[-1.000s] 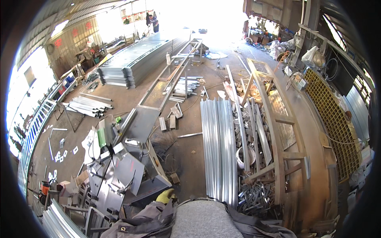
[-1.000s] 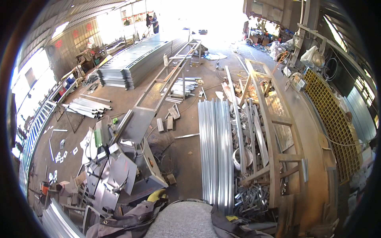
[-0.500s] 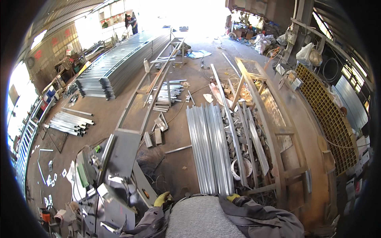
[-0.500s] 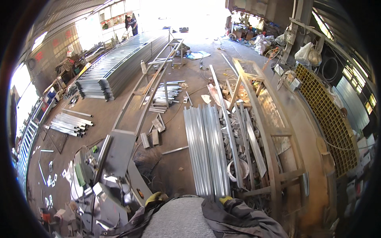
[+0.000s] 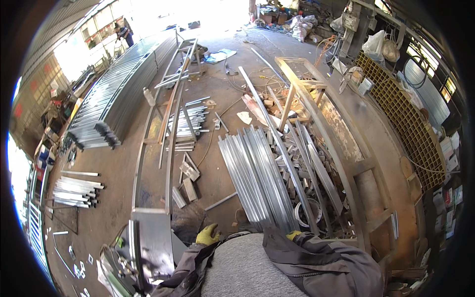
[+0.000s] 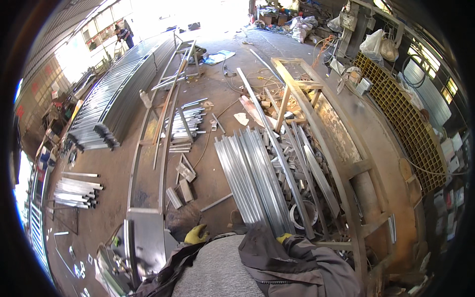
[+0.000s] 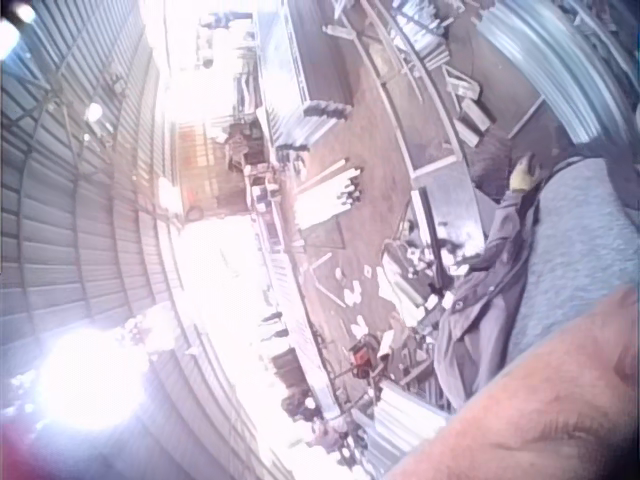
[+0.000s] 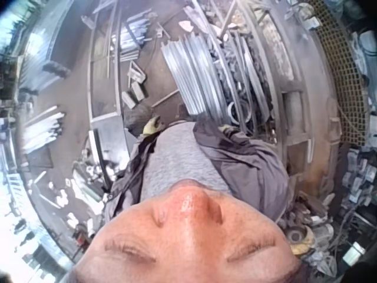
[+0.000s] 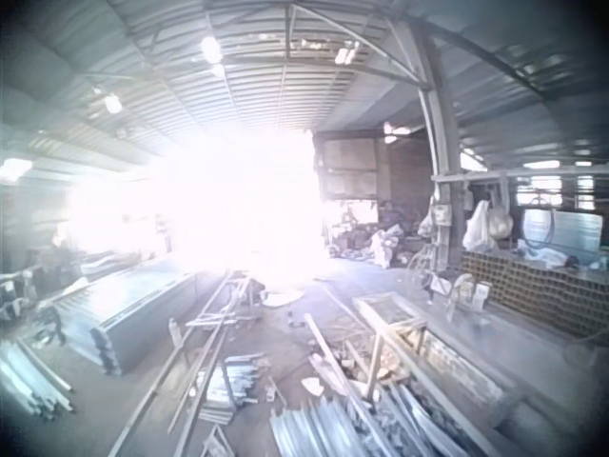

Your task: The person repeatedly picks up long metal profiles, positions them in a chop saw, cuts them, and stacks the cut pieces. The person handles the profiles by hand and operates the saw to produce multiple short segments.

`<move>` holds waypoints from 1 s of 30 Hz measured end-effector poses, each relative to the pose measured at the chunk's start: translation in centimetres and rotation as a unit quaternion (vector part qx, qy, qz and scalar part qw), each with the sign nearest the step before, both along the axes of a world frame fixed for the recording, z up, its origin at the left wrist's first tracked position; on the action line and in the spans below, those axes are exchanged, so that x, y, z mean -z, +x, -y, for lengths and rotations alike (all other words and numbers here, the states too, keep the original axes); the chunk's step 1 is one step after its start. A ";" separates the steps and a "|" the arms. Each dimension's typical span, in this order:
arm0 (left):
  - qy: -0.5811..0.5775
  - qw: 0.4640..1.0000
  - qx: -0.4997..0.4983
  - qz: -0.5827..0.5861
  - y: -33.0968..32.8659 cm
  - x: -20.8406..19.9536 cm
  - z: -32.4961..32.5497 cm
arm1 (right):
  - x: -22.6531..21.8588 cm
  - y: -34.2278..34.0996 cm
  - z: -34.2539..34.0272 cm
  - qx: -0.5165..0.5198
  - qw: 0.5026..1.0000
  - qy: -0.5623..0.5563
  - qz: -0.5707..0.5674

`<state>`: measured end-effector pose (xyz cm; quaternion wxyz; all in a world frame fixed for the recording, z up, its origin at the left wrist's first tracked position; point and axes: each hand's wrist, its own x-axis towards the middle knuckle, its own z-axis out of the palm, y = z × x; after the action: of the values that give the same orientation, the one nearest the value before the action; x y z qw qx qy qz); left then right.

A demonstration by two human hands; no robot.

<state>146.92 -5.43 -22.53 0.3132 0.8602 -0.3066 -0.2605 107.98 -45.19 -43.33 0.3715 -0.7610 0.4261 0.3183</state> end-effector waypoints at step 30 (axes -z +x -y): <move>-0.033 0.998 0.021 0.052 86.0 2.3 47.6 | -2.1 79.0 48.8 -0.049 0.994 -0.098 -0.012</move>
<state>232.88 -53.01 -24.81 0.3191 0.8553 -0.3491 -0.2117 186.97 -93.94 -41.23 0.2737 -0.8096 0.4224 0.3021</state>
